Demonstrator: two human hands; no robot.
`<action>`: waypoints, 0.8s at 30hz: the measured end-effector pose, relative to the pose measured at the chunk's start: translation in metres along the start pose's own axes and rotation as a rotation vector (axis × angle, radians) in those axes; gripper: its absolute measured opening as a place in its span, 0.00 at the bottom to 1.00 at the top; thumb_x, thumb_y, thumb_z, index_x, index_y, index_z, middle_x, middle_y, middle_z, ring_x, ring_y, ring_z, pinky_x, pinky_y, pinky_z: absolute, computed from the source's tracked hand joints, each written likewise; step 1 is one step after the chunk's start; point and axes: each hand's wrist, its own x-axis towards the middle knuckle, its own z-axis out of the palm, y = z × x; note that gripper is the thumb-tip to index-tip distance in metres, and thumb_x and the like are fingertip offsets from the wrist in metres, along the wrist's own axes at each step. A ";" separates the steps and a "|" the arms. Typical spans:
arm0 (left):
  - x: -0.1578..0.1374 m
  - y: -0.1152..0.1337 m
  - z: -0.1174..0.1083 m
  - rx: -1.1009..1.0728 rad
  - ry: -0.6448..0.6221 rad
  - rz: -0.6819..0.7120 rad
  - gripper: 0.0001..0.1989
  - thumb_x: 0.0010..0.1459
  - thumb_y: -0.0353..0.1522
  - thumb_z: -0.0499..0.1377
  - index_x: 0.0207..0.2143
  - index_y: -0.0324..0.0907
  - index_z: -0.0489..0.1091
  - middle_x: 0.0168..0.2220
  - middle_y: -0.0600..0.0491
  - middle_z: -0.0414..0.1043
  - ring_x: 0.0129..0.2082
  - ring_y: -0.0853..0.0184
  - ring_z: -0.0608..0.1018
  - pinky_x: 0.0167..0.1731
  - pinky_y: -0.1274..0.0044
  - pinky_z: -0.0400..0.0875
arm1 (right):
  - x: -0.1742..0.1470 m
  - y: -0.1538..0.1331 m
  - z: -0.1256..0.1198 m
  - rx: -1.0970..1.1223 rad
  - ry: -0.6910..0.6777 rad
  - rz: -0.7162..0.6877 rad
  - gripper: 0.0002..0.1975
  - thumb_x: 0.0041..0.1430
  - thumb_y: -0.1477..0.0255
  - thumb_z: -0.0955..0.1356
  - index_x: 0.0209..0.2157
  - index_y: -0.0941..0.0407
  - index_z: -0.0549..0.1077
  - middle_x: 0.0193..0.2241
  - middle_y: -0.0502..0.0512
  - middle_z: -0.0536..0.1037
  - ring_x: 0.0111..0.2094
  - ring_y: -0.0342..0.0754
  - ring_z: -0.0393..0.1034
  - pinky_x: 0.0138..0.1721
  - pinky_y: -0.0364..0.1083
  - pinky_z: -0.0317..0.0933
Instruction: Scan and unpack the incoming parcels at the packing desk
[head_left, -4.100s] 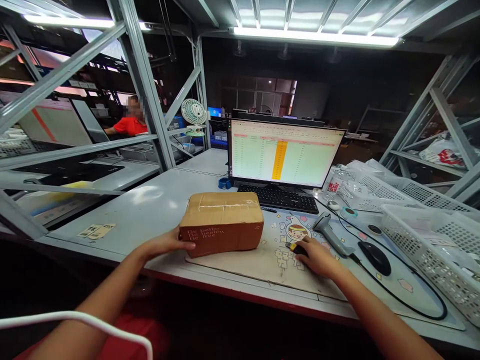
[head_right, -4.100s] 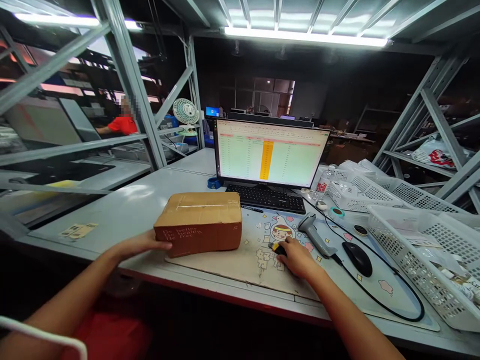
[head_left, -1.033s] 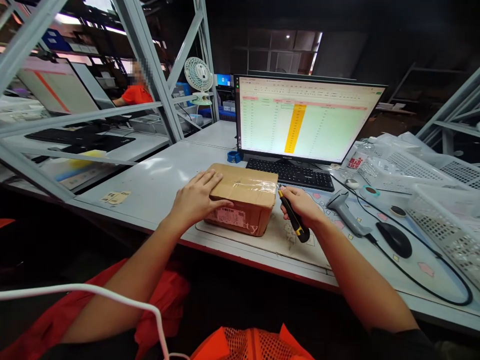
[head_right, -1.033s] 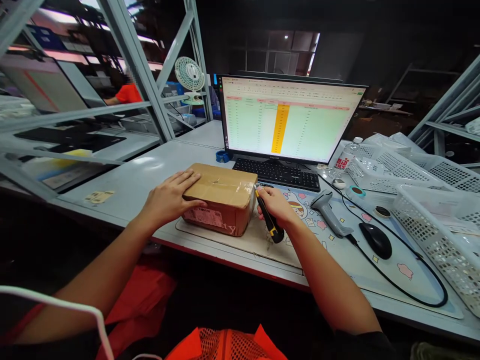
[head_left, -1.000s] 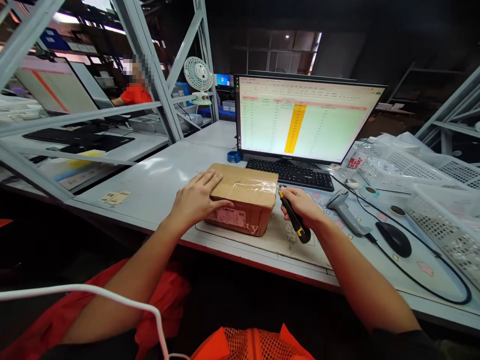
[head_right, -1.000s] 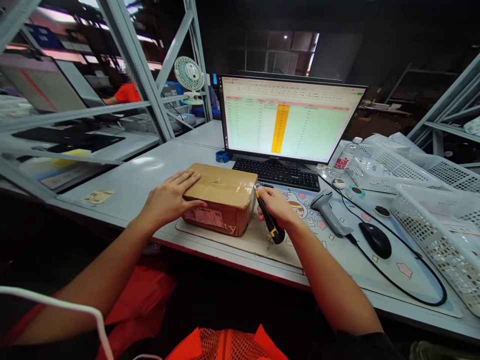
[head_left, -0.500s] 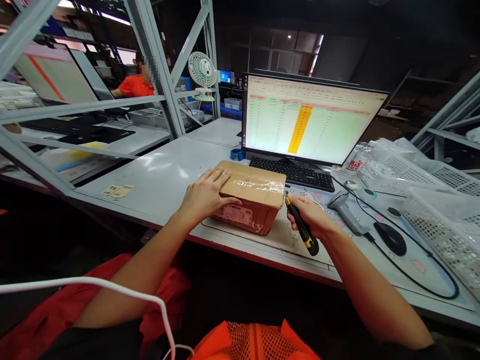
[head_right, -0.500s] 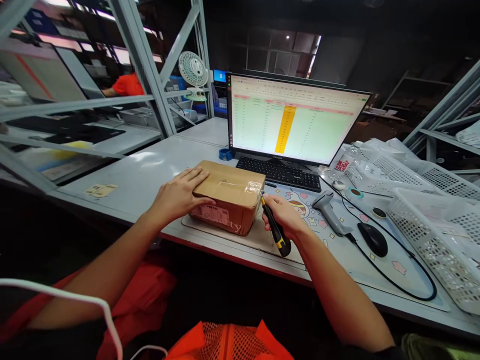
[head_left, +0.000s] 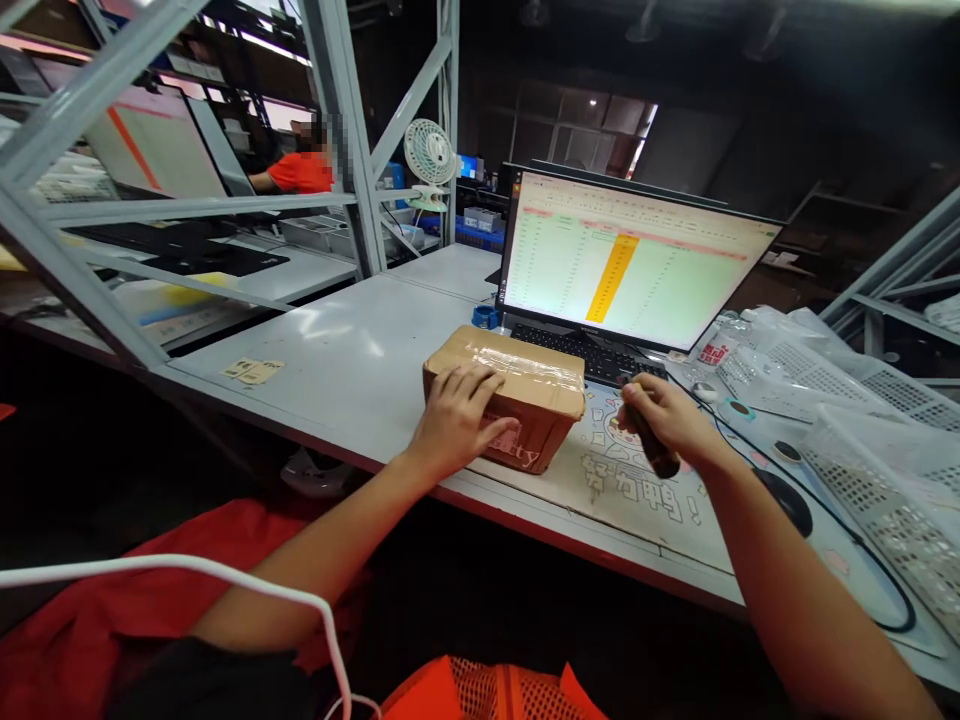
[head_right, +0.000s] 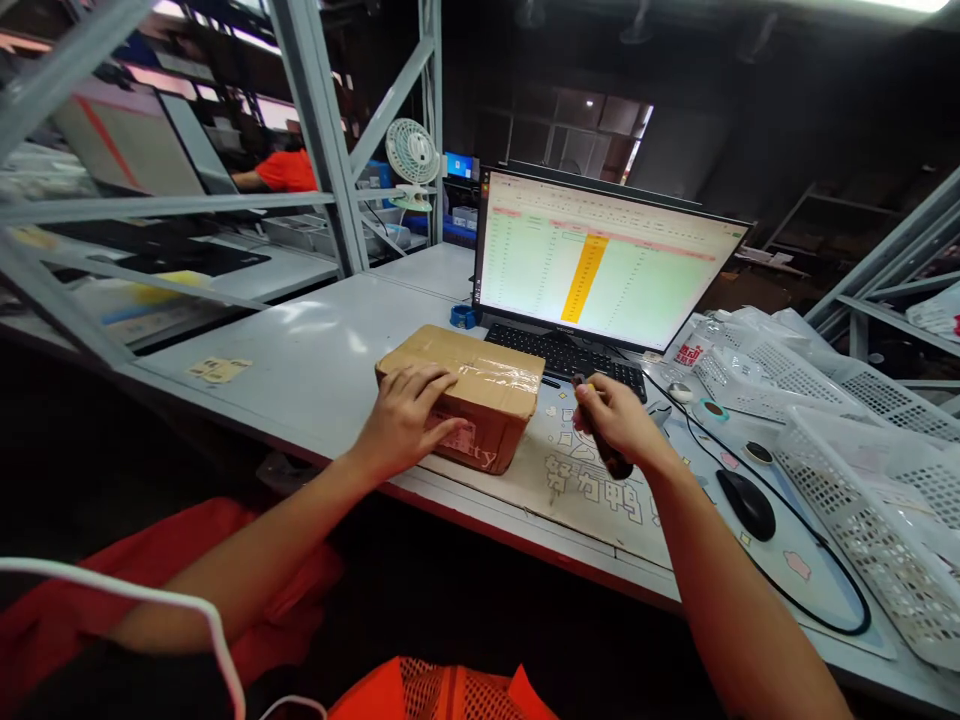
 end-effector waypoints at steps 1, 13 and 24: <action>-0.004 0.001 0.008 -0.025 0.060 0.008 0.27 0.71 0.50 0.60 0.61 0.41 0.73 0.59 0.41 0.76 0.61 0.49 0.74 0.64 0.59 0.62 | 0.009 -0.011 -0.005 -0.138 0.031 -0.075 0.18 0.69 0.52 0.66 0.38 0.53 0.69 0.27 0.53 0.80 0.27 0.49 0.75 0.31 0.46 0.67; -0.005 -0.007 0.044 -0.019 0.295 -0.029 0.19 0.71 0.49 0.61 0.45 0.44 0.78 0.43 0.48 0.81 0.44 0.56 0.77 0.49 0.63 0.62 | 0.129 -0.157 0.142 -1.080 -0.245 -0.564 0.17 0.73 0.66 0.62 0.52 0.55 0.80 0.48 0.67 0.83 0.46 0.60 0.79 0.41 0.50 0.64; -0.006 -0.010 0.044 -0.018 0.181 -0.058 0.18 0.70 0.49 0.62 0.45 0.45 0.79 0.42 0.49 0.81 0.44 0.56 0.78 0.49 0.63 0.62 | 0.114 -0.154 0.129 -1.237 -0.347 -0.577 0.15 0.70 0.71 0.64 0.46 0.56 0.83 0.42 0.69 0.83 0.42 0.62 0.79 0.41 0.53 0.66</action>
